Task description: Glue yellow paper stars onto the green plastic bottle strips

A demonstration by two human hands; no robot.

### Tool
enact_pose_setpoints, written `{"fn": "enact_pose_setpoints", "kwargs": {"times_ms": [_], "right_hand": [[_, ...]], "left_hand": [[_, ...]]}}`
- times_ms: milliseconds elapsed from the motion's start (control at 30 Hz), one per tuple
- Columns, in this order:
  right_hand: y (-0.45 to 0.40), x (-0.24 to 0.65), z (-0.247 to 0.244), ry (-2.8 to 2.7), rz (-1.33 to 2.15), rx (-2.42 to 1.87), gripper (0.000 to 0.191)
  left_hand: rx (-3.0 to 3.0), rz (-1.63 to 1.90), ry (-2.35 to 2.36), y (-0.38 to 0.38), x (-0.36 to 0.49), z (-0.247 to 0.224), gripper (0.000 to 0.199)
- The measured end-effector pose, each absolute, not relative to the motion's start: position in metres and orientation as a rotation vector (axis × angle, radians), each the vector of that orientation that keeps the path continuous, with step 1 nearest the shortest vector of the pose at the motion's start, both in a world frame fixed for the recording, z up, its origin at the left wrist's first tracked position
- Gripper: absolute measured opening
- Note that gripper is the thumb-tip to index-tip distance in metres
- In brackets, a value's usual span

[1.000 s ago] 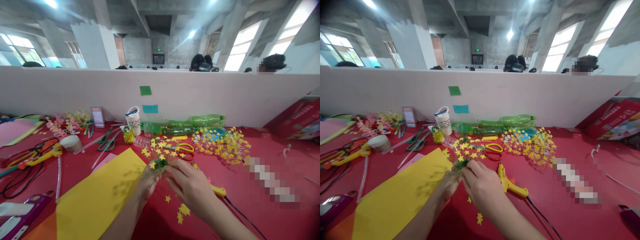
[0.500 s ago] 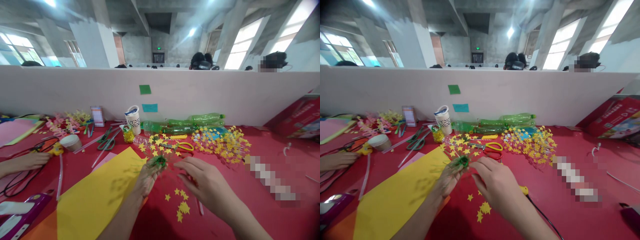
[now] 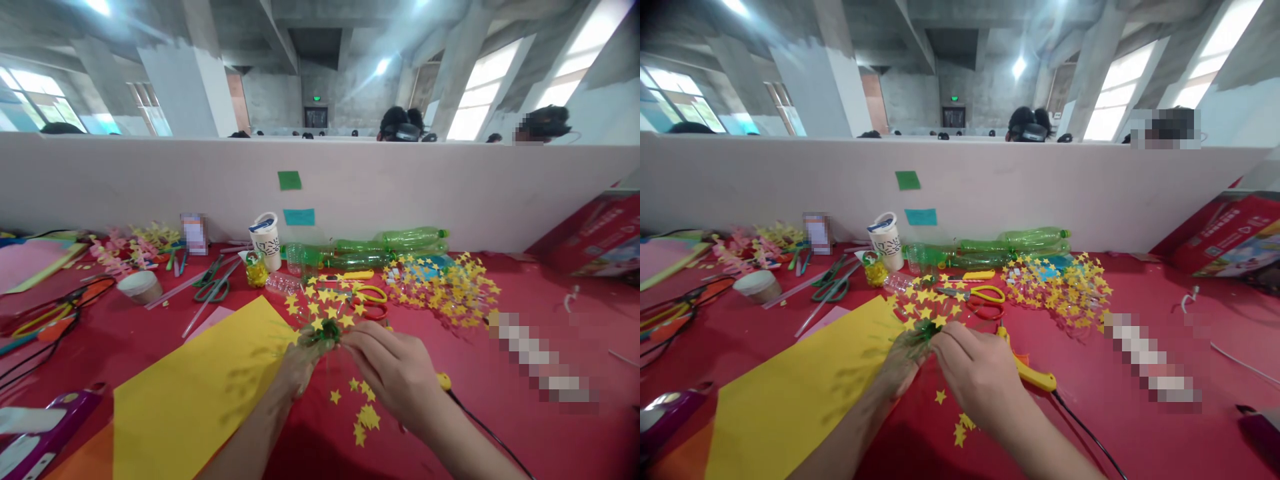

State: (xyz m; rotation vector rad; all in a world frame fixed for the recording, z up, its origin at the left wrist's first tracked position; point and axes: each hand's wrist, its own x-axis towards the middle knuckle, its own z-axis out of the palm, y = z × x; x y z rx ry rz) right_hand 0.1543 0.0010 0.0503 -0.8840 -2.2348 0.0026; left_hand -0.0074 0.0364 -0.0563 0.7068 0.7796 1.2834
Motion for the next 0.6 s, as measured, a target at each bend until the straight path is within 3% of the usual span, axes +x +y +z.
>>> {"fn": "enact_pose_setpoints", "kwargs": {"times_ms": [167,367,600], "right_hand": [[-0.003,0.148,0.047,-2.247,0.159,-0.873,0.023],[-0.003,0.142,0.040,-2.018,0.509,-0.919,0.019],[0.002,0.142,0.036,-1.966,0.367,-0.902,0.018]], "left_hand": [[0.706,1.277,0.800,0.039,-0.009,-0.059,0.032],[0.680,1.351,0.723,0.035,-0.009,-0.058,0.018],[0.697,1.328,0.683,0.032,-0.005,-0.046,0.021]]}}
